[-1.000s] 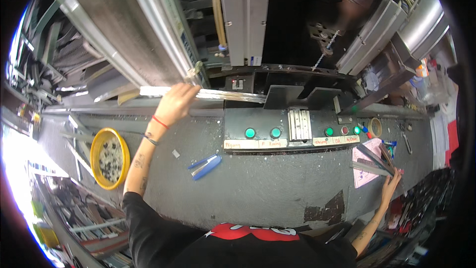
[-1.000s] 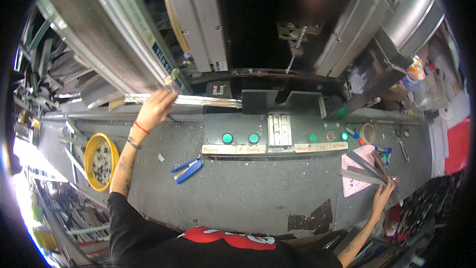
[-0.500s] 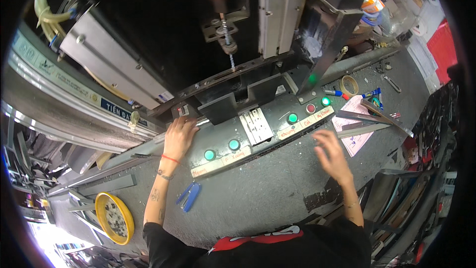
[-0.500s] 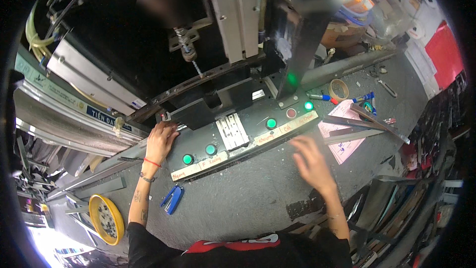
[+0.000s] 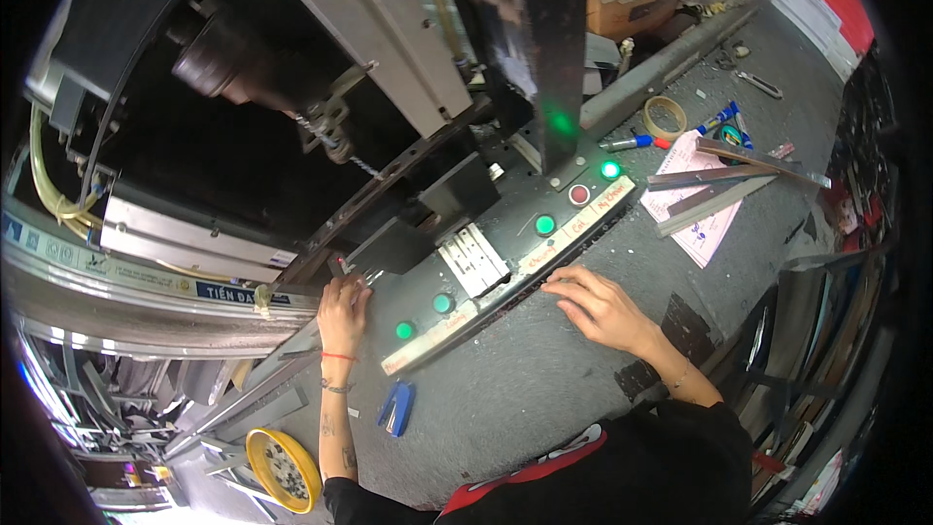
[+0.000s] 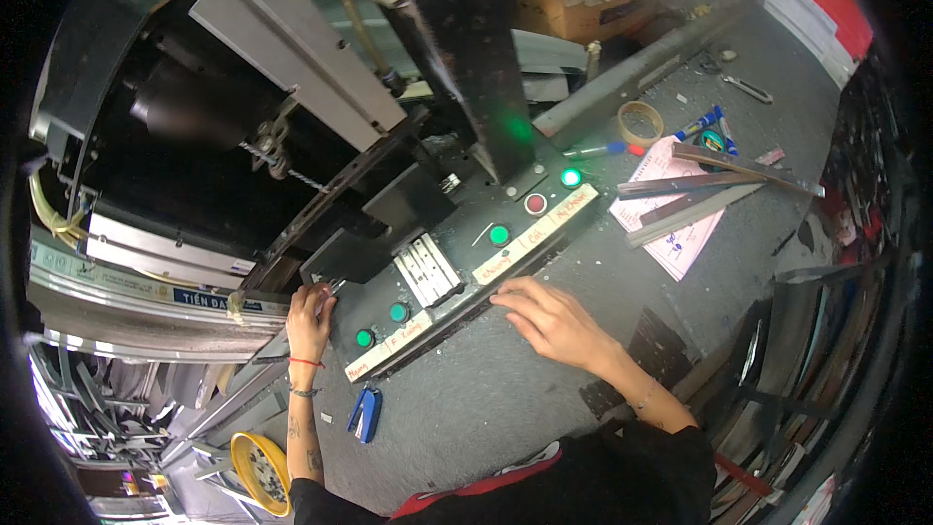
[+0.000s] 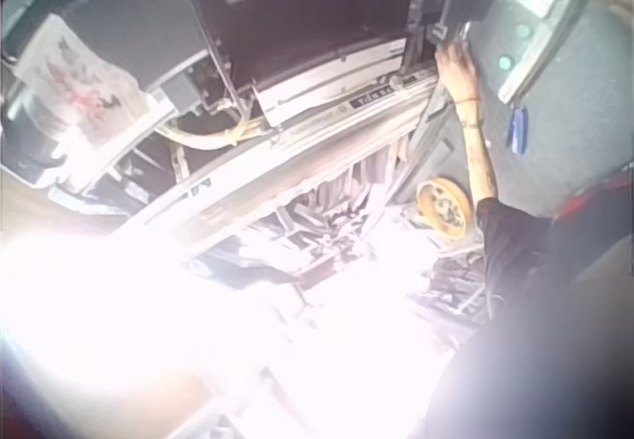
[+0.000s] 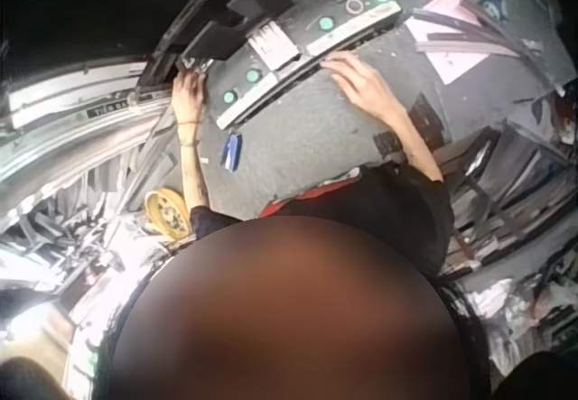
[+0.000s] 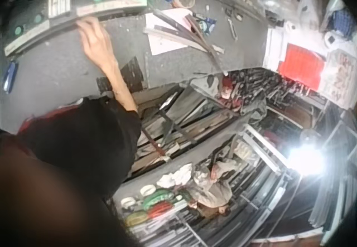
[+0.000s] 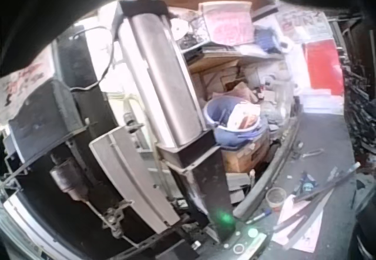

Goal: The person operates a metal cutting machine by placing metal bars into the machine, pressing control buttons, and removing cut pieces. They repeat this cycle multiple times, handling the bars and machine controls with both hands.

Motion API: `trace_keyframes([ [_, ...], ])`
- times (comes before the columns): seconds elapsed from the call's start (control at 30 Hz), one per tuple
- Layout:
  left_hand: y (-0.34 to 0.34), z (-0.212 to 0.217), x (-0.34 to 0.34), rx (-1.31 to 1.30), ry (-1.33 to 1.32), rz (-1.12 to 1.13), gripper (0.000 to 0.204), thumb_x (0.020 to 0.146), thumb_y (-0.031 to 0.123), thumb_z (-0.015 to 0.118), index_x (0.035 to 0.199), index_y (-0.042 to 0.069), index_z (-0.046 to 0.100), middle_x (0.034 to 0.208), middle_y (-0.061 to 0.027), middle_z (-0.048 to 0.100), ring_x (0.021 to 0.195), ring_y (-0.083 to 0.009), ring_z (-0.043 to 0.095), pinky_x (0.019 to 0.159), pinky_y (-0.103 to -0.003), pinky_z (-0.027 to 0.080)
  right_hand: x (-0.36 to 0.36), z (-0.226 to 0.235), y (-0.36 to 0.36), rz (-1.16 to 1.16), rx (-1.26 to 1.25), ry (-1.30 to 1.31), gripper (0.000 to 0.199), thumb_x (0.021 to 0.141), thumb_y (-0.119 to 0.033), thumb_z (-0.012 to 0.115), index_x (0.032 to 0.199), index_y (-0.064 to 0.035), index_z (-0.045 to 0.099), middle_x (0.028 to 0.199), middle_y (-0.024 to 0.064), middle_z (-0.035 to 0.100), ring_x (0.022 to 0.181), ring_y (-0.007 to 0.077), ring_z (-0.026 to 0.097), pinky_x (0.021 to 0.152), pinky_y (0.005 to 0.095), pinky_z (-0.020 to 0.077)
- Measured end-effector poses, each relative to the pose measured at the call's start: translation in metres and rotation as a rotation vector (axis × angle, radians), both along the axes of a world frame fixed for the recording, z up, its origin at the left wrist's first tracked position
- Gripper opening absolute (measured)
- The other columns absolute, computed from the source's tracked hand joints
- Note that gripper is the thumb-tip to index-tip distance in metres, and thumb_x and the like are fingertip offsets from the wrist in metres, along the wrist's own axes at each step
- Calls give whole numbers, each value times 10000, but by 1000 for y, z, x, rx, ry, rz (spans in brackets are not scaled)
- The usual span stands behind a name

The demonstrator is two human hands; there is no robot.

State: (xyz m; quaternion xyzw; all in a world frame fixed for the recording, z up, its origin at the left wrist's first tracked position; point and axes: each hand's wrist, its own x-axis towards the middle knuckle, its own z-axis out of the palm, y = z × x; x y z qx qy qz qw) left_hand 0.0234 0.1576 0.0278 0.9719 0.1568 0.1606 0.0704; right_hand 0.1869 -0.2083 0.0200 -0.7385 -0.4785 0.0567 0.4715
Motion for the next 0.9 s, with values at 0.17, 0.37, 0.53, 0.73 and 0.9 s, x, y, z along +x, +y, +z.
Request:
trace_keyframes([
  [0.17, -5, 2, 2, 59, -31, -14, 196, 827, 138, 657, 1002, 61, 616, 989, -97, 599, 903, -310, 582, 756, -407, 479, 1, -6, -17, -47, 33, -12, 278, 826, -45, 621, 1104, -41, 613, 1114, 109, 576, 940, 281, 614, 809, 369, 503],
  [0.37, -6, 3, -2, 78, -12, 21, 210, 837, 134, 649, 1034, 74, 607, 1013, -93, 594, 941, -315, 582, 769, -408, 477, -1, -17, -31, -104, 99, 10, 265, 824, -47, 625, 1089, -38, 621, 1074, 105, 593, 917, 274, 616, 795, 373, 503],
  [0.53, -1, 2, -6, 29, 76, 113, 250, 870, 206, 625, 1074, 63, 611, 1049, -132, 585, 963, -346, 576, 792, -431, 475, 0, -23, -40, -103, 120, 28, 248, 825, -46, 627, 1072, -27, 626, 1048, 103, 604, 904, 273, 619, 785, 372, 502],
  [0.73, -2, 0, -6, 58, 59, 91, 228, 867, 192, 628, 1057, 67, 614, 1055, -131, 589, 987, -348, 573, 799, -427, 474, 6, -24, -46, -131, 116, 45, 221, 827, -32, 627, 1045, -11, 655, 1009, 116, 630, 900, 269, 637, 776, 360, 523],
  [0.9, -6, 1, -7, 88, 61, 120, 232, 863, 195, 632, 1058, 71, 613, 1051, -115, 592, 980, -343, 575, 802, -422, 473, 9, -24, -45, -118, 119, 45, 224, 829, -26, 626, 1051, -10, 656, 1015, 117, 630, 897, 259, 639, 766, 351, 524],
])
